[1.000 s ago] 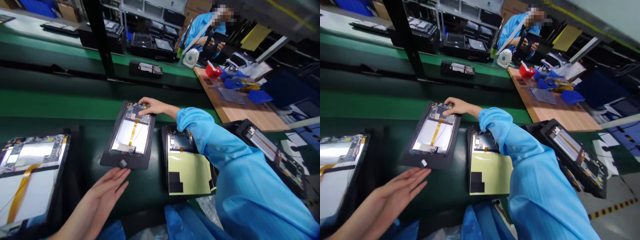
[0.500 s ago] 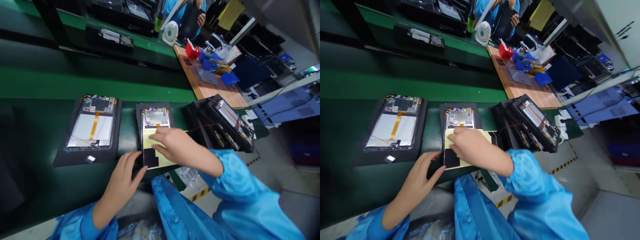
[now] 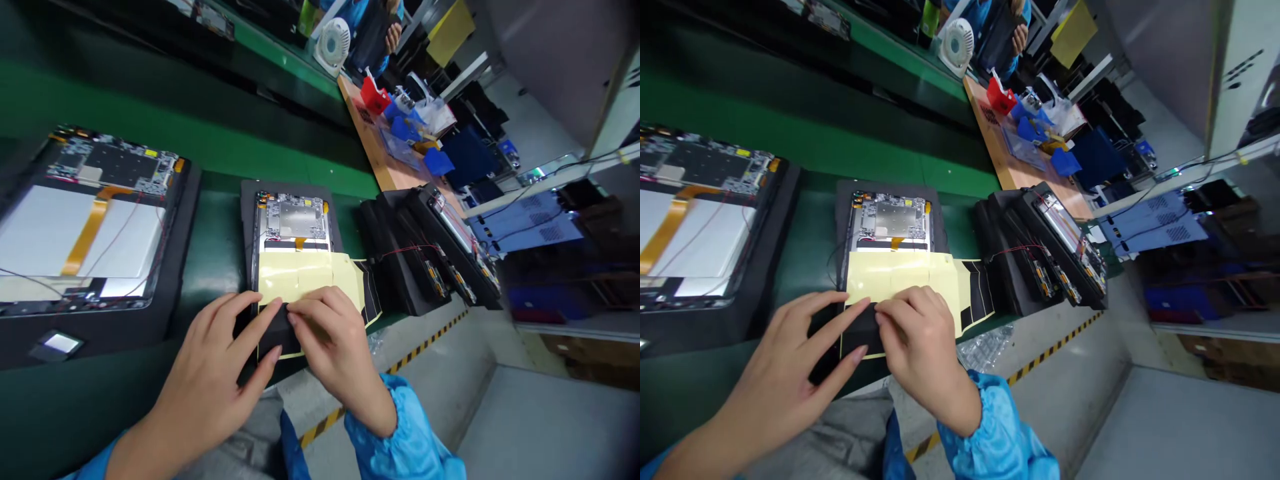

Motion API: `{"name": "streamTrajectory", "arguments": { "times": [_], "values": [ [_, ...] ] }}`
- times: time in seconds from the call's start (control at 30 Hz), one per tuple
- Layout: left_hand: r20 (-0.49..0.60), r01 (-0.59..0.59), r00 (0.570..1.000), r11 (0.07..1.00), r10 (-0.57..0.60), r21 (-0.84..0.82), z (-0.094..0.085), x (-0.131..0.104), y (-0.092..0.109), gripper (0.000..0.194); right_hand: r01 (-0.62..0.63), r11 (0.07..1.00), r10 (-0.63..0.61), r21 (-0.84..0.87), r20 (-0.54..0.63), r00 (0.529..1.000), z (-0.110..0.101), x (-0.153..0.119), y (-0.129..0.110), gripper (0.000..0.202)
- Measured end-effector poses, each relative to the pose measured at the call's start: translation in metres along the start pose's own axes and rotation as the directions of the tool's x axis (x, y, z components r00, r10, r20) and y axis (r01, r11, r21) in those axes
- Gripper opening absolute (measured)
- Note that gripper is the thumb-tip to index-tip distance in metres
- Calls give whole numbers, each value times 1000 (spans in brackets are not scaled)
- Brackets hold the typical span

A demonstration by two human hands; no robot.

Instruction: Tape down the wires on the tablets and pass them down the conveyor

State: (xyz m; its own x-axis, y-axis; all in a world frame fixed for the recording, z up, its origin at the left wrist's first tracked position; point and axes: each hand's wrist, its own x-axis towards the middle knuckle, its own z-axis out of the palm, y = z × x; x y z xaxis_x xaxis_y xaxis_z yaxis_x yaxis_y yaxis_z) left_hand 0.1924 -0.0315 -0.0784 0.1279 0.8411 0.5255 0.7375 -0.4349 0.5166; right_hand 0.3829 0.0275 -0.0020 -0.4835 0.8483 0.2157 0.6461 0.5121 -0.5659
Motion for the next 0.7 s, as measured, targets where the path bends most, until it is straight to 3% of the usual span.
{"name": "streamTrajectory", "arguments": {
  "times": [0.2,0.57,0.7],
  "values": [
    [-9,6,1000,1000,-6,-1,1,1,0,40,-65,996,66,63,-7,998,-2,-2,-2,15],
    [-12,1,1000,1000,-1,3,0,-1,0,40,-19,994,19,-107,-1,1000,7,2,-5,17],
    [-10,7,1000,1000,-7,13,-2,0,1,39,-36,999,37,-13,16,999,3,-4,-8,18]
  ]
}}
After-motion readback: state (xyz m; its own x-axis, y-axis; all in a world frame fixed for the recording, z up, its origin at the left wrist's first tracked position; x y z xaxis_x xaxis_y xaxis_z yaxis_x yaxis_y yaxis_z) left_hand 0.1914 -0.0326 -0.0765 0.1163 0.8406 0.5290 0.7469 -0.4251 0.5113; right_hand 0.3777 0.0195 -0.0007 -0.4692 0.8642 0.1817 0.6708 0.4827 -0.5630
